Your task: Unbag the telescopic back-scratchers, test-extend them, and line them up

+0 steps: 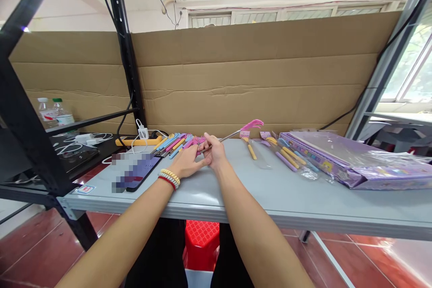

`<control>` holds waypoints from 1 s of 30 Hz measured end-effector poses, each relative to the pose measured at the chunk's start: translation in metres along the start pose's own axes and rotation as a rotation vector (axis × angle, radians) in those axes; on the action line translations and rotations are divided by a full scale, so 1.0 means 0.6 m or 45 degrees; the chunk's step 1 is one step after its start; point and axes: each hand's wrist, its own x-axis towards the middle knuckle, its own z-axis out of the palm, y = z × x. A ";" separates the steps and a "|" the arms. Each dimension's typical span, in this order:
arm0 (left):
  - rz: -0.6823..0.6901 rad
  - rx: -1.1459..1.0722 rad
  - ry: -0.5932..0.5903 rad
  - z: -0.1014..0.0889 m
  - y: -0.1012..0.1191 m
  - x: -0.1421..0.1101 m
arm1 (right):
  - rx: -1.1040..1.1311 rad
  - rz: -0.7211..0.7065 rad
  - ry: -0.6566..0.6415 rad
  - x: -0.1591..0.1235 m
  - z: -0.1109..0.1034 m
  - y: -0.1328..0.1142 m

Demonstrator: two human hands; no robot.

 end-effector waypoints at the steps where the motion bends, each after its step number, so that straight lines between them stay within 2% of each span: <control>1: 0.015 -0.031 0.005 0.002 -0.001 0.001 | -0.015 -0.015 -0.043 -0.001 0.001 0.006; 5: 0.040 -0.118 0.020 0.004 -0.003 0.003 | 0.014 -0.069 -0.084 -0.003 -0.003 0.004; 11: 0.126 -0.013 0.054 0.001 0.013 0.000 | 0.190 -0.128 -0.025 -0.004 -0.005 -0.015; 15: 0.046 0.079 0.114 0.004 0.020 0.001 | 0.235 -0.175 0.012 -0.006 0.000 -0.012; 20: -0.062 0.154 0.159 0.009 0.022 0.005 | 0.181 -0.173 -0.018 -0.009 0.006 -0.005; 25: -0.113 0.141 0.097 0.010 0.025 0.007 | 0.188 -0.170 0.026 -0.008 0.005 -0.003; 30: 0.004 0.042 -0.017 0.006 0.027 0.002 | 0.207 -0.205 0.086 -0.005 -0.004 -0.005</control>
